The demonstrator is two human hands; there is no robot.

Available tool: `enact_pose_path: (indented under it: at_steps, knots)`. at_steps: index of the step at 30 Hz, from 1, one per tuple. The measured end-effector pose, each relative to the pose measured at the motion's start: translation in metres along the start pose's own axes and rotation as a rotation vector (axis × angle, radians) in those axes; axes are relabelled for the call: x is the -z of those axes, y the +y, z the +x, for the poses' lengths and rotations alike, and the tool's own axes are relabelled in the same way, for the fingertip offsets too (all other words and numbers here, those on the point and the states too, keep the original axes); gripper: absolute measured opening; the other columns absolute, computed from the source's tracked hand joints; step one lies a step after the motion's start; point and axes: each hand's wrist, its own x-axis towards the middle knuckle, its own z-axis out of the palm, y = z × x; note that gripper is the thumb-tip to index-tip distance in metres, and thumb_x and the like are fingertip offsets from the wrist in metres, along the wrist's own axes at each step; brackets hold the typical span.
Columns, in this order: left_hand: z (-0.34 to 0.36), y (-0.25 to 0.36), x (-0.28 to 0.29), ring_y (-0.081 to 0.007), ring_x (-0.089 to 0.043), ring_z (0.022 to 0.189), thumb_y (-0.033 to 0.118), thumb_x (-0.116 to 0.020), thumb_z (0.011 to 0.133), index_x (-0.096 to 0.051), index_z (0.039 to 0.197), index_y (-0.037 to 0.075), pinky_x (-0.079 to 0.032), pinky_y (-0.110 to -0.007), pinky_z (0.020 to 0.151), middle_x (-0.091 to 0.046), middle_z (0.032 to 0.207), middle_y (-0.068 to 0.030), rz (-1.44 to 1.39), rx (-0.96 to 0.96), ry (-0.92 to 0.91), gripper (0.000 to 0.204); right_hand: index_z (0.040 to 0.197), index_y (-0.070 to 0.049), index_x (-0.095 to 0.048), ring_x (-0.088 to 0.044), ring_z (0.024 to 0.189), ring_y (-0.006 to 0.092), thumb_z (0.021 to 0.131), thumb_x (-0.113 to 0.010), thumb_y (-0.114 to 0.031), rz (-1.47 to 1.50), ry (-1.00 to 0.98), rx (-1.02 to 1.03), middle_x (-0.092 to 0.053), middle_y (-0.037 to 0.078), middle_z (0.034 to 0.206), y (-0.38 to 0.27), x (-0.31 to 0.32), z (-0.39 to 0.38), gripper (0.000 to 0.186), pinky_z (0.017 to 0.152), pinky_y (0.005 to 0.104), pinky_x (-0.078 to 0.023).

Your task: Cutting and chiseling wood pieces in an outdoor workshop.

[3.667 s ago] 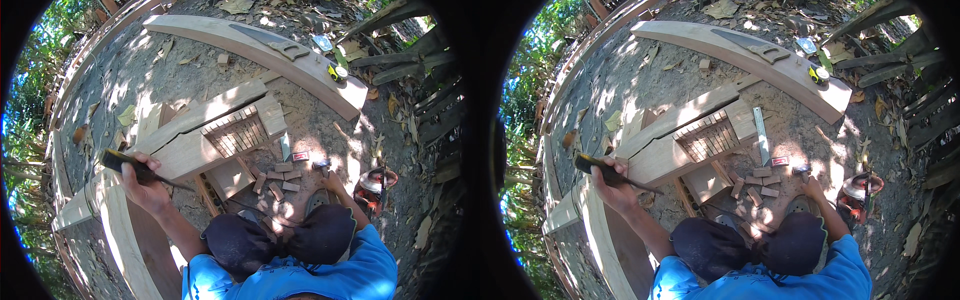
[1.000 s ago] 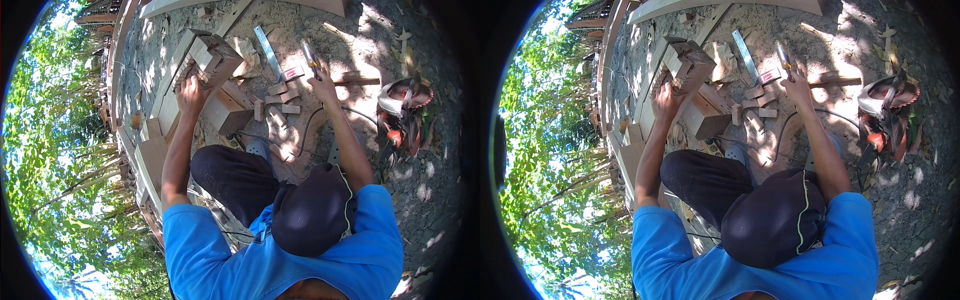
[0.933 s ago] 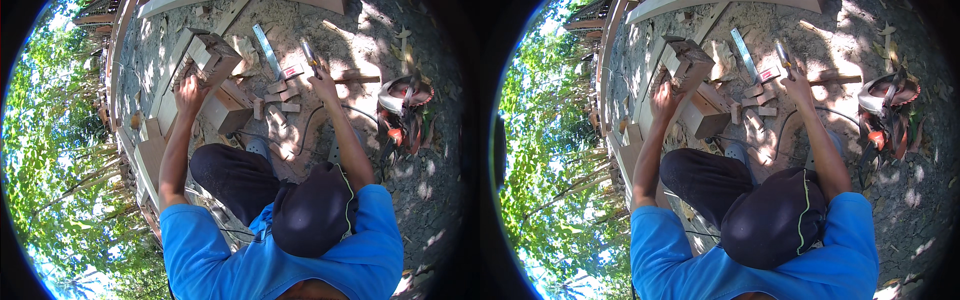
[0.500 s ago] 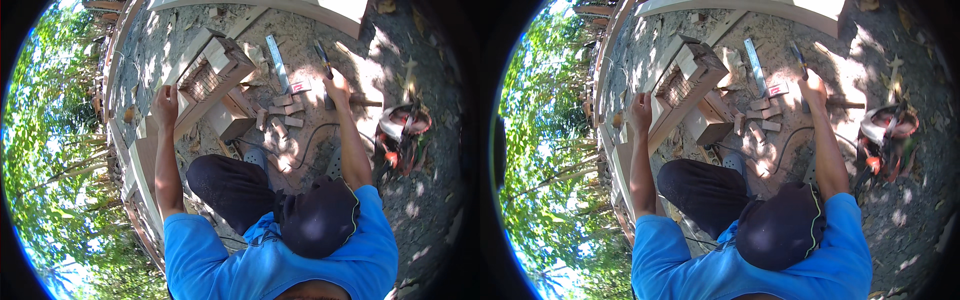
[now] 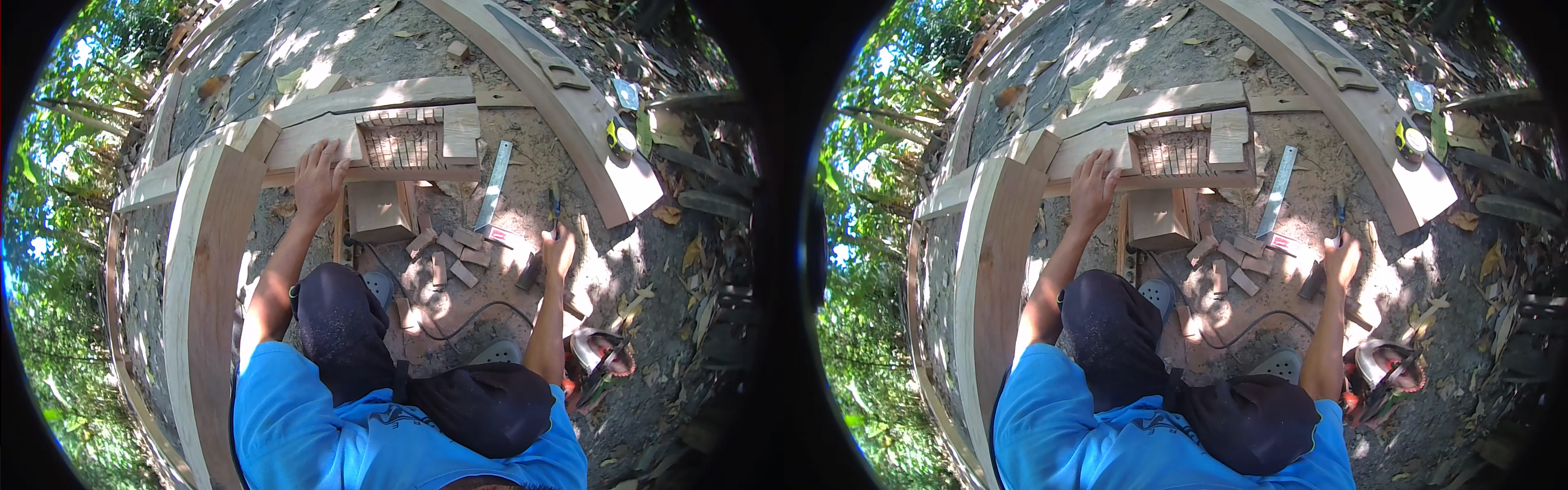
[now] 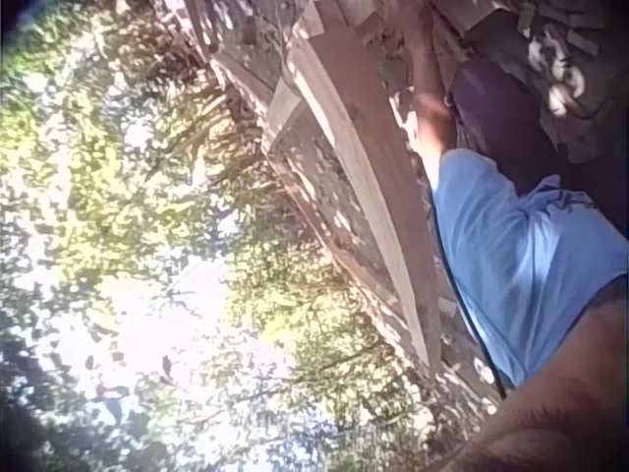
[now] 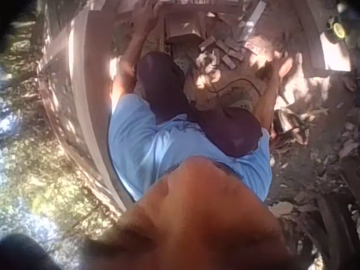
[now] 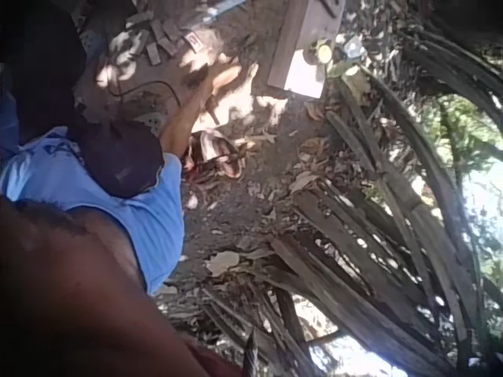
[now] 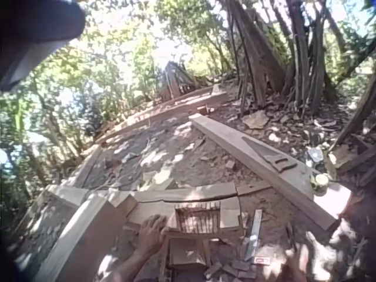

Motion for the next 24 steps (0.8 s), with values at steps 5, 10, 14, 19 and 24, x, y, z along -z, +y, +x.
enact_pose_path:
  at_steps: [5, 10, 14, 19, 24]
  knots:
    - [0.007, -0.012, 0.014, -0.0336, -0.055, 0.121, 0.038, -0.059, 0.096, -0.06, 0.129, 0.009, -0.043, -0.045, 0.101, -0.059, 0.131, -0.0144, -0.006, -0.034, -0.033, 0.044, 0.112, -0.002, -0.069, -0.064, 0.088, 0.0255, 0.082, -0.076, -0.016, 0.118, 0.174, 0.12, -0.068, 0.014, 0.099, -0.02, 0.014, 0.011, 0.034, 0.083, 0.0387, -0.051]
    - [0.057, -0.013, 0.015, -0.0347, -0.056, 0.119, 0.038, -0.063, 0.093, -0.062, 0.125, 0.007, -0.045, -0.044, 0.099, -0.061, 0.129, -0.0171, -0.23, 0.216, -0.309, 0.044, 0.083, -0.001, -0.065, -0.052, 0.056, 0.0199, 0.092, -0.062, -0.023, 0.28, 0.032, -0.035, -0.055, 0.009, 0.063, -0.057, 0.048, -0.033, 0.023, 0.056, 0.0358, -0.043]
    - [0.06, -0.046, -0.023, -0.0401, -0.047, 0.131, 0.042, -0.058, 0.095, -0.054, 0.138, 0.008, -0.035, -0.049, 0.11, -0.052, 0.139, -0.0236, 0.046, -0.037, -0.184, 0.054, 0.09, -0.005, -0.064, -0.06, 0.095, 0.0307, 0.087, -0.054, -0.014, -0.33, -0.379, 0.598, -0.063, 0.014, 0.096, -0.011, -0.024, -0.096, 0.014, 0.095, 0.0545, -0.039]
    - [0.038, -0.034, -0.024, -0.0404, -0.036, 0.141, 0.036, -0.05, 0.099, -0.047, 0.146, 0.011, -0.028, -0.048, 0.116, -0.041, 0.151, -0.0228, -0.018, 0.03, -0.262, 0.053, 0.119, -0.01, -0.065, -0.055, 0.122, 0.0306, 0.086, -0.067, -0.025, 0.418, -0.585, 0.384, -0.059, 0.015, 0.131, -0.019, -0.022, -0.153, 0.036, 0.105, 0.044, -0.042]
    - [0.055, -0.016, -0.036, -0.0415, -0.036, 0.14, 0.038, -0.046, 0.101, -0.046, 0.145, 0.006, -0.03, -0.048, 0.115, -0.044, 0.149, -0.0219, -0.047, -0.267, -0.261, 0.055, 0.111, -0.007, -0.071, -0.065, 0.085, 0.0265, 0.092, -0.065, -0.03, 0.465, -0.356, 0.076, -0.069, 0.014, 0.097, 0.036, -0.004, -0.098, 0.031, 0.077, 0.0384, -0.053]
